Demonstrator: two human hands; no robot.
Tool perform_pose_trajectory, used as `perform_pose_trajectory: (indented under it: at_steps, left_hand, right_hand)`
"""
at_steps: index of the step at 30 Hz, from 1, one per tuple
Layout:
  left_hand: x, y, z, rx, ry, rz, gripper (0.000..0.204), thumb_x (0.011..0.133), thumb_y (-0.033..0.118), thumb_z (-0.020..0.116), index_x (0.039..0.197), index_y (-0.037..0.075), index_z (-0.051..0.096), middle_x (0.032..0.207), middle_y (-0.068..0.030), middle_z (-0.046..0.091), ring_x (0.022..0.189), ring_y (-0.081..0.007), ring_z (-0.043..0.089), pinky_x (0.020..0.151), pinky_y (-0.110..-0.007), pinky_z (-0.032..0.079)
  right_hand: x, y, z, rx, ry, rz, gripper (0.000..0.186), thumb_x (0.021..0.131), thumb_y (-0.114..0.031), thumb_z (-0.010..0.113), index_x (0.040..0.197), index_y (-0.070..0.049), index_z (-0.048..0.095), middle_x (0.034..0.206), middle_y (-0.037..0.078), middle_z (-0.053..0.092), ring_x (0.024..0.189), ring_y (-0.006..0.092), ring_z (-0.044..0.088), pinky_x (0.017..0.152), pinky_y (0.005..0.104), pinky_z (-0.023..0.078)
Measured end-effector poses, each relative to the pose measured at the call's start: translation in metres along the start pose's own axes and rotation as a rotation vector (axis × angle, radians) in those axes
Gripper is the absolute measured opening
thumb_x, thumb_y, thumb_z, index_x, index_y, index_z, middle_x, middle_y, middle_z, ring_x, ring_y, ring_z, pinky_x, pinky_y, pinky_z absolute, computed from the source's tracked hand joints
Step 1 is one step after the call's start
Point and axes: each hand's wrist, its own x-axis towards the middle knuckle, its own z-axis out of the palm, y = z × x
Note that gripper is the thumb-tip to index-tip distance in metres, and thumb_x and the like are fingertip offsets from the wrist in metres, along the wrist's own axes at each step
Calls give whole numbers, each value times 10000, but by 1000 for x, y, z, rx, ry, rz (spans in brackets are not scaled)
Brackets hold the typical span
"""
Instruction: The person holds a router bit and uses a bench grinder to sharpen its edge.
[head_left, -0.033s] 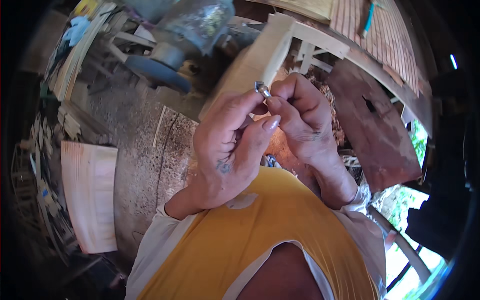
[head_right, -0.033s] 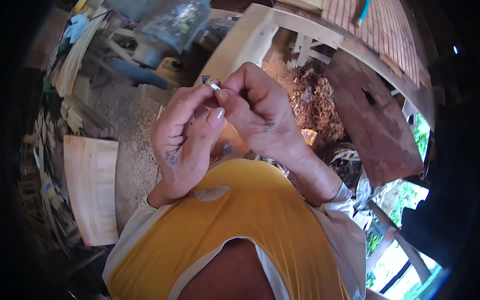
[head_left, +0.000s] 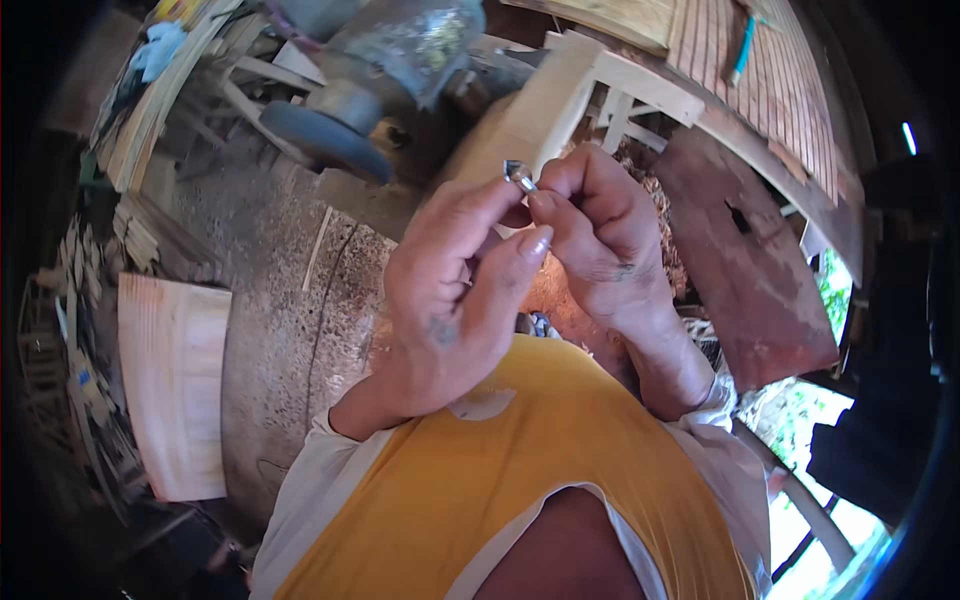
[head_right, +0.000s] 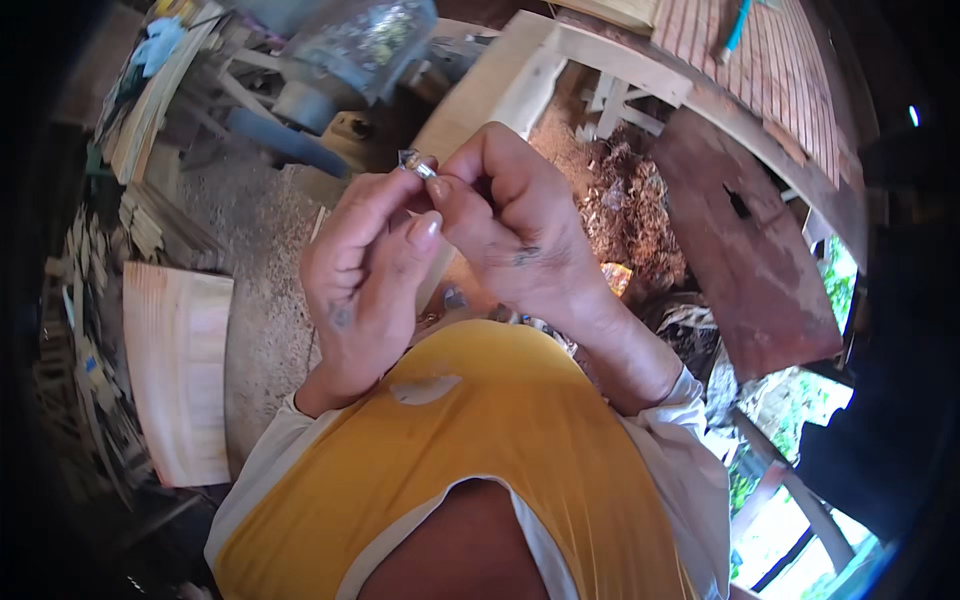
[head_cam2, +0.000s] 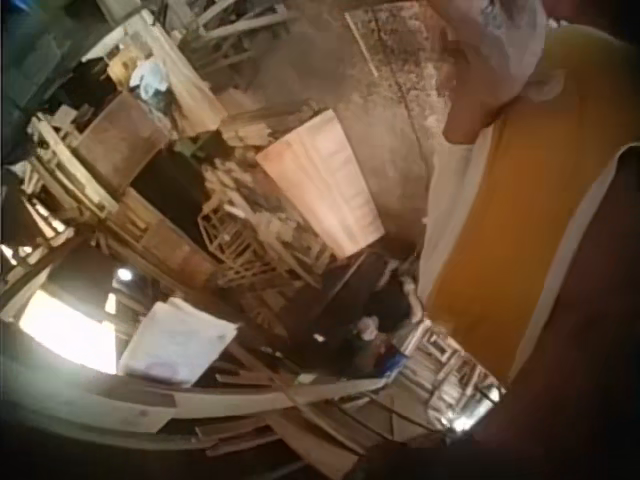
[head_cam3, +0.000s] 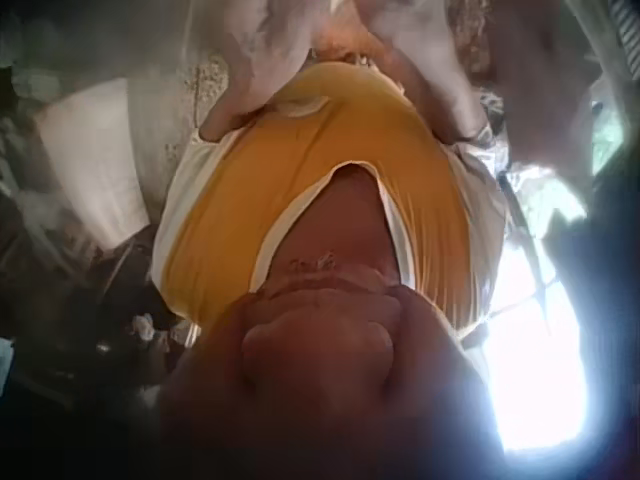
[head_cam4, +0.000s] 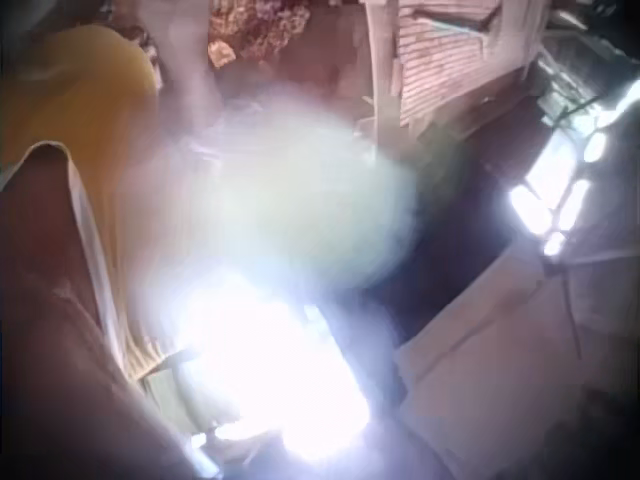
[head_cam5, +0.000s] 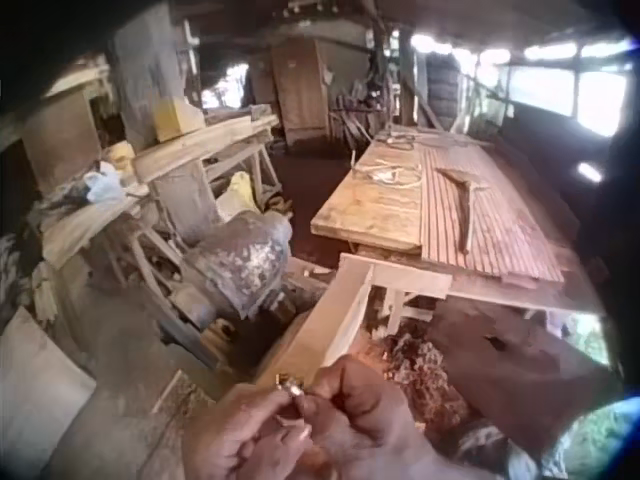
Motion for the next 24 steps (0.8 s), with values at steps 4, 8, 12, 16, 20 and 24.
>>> perform_pose_trajectory:
  at_steps: [4,8,12,16,20,24]
  left_hand:
    - [-5,-6,-28,-218,85,-307,378,968,42,643,1309,-97,559,1018,-66,605,879,-87,581,757,-217,469]
    - [-6,-21,-45,-642,51,-223,566,969,1,608,1461,-132,362,1147,-73,585,1004,-83,547,869,-215,445]
    - [-8,-20,-59,-796,61,-269,592,958,1,619,1472,-126,353,1174,-69,573,1011,-73,545,860,-215,451]
    - [-7,-23,-72,-718,62,-315,610,946,18,643,1466,-128,361,1144,-55,571,1000,-68,542,855,-210,452]
    - [-14,-39,-77,-720,46,-261,613,934,25,663,1455,-130,379,1152,-57,573,998,-71,546,857,-210,455]
    - [-17,-45,-78,-683,63,-250,622,917,20,682,1444,-135,391,1166,-66,575,1007,-79,552,861,-215,461]
  right_hand:
    - [30,1,35,-316,3,-39,97,931,-53,623,877,0,561,717,49,584,647,72,513,562,252,441]
    - [48,-1,67,-464,12,-4,126,941,-108,596,874,-3,575,687,103,626,602,165,617,548,314,492]
    - [52,-3,83,-573,-10,-36,114,908,-106,590,825,-36,554,689,97,637,604,252,643,600,378,493]
    - [56,18,84,-774,-47,-205,103,879,-116,595,812,-61,539,696,68,620,634,261,623,695,407,443]
    - [56,26,91,-811,-48,-212,115,866,-139,614,811,-77,536,718,61,614,668,284,602,743,408,394]
    - [55,25,96,-847,-48,-200,128,866,-148,632,814,-78,539,726,66,614,674,295,600,747,408,396]
